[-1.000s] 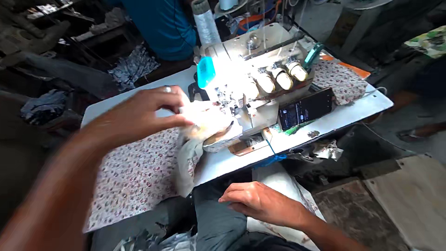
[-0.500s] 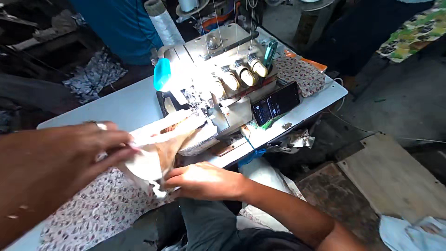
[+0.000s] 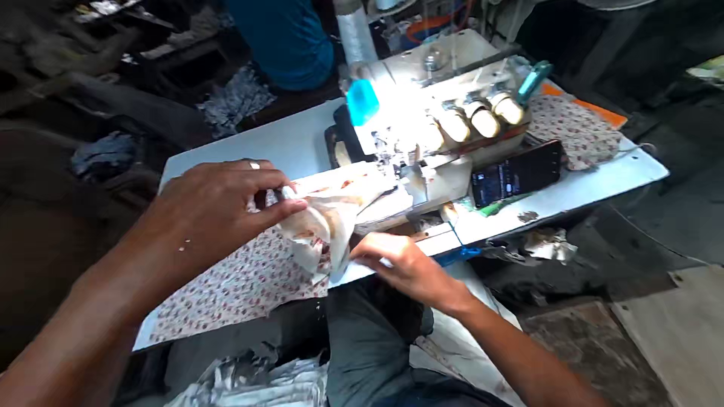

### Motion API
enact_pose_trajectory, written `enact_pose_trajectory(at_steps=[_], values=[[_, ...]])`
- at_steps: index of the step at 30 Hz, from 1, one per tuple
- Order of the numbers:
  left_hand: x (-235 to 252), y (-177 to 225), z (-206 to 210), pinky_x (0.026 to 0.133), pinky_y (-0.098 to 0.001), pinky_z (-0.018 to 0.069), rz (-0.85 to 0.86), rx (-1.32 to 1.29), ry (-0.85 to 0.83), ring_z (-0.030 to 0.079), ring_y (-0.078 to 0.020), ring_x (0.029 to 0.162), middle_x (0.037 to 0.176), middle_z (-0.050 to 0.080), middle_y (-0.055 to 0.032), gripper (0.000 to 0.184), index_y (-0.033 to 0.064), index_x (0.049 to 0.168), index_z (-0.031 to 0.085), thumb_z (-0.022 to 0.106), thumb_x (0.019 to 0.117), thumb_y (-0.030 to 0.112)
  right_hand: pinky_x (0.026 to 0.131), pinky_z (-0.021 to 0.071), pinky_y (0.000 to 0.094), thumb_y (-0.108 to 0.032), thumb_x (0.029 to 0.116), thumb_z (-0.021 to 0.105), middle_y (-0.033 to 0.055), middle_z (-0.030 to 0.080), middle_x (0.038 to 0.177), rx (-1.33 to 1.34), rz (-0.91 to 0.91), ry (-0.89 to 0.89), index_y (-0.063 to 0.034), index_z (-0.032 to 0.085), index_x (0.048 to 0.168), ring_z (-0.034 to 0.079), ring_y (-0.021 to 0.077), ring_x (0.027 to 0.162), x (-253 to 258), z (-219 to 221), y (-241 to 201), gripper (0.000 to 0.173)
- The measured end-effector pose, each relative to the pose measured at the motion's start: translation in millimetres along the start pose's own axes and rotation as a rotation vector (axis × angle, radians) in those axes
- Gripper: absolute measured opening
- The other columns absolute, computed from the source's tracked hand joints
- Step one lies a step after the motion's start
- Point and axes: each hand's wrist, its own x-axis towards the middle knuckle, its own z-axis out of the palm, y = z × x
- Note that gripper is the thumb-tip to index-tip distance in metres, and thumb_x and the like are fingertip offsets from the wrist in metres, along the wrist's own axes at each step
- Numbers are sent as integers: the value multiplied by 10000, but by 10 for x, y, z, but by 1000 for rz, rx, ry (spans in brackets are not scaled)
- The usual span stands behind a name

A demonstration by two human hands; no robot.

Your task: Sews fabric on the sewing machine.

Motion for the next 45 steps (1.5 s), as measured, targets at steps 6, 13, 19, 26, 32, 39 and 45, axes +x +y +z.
enact_pose_trajectory(at_steps=[6,13,19,26,32,39,45], values=[[13,88,89,567,-353,438,-5,-96,18,554,-110,665,859,632,28,362,152,883,685,545,960,477,790,536,225,-98,924,722,73,692,924,-227,-21,405,-46,770,975,652,117,874,213,-299,-122,88],[-14,172,53,545,-341,434,-1,-51,-2,567,-110,658,881,644,35,376,171,901,704,530,963,498,902,531,369,-173,959,701,111,735,981,-435,-84,423,-47,764,1013,692,230,962,398,-241,61,151],[-12,182,67,553,-392,443,13,18,25,601,-168,671,873,652,-3,382,150,887,692,516,975,477,881,514,355,-180,956,706,142,712,976,-476,-160,389,-43,763,960,664,259,967,371,-297,103,148],[-11,243,72,571,-400,489,109,42,44,644,-190,708,914,674,-29,335,134,877,705,539,969,410,879,516,338,-115,967,681,124,723,957,-394,-150,358,-34,774,999,673,230,944,401,-394,129,127],[-62,330,86,582,-369,531,224,93,26,701,-206,826,985,699,-39,276,131,928,752,565,930,334,856,511,400,-62,937,669,126,742,959,-484,-179,295,-55,785,990,690,272,922,445,-442,141,128],[-41,266,63,563,-373,501,184,93,30,668,-205,737,942,682,-45,291,125,908,722,543,958,349,889,501,418,-178,979,665,104,744,1031,-505,-222,269,-84,782,1056,680,260,996,391,-471,181,168],[-52,251,80,539,-373,474,139,80,44,635,-179,679,909,669,-25,351,140,882,701,530,970,434,882,508,379,-135,948,704,115,722,952,-462,-187,355,-52,767,960,668,247,954,369,-466,204,105]])
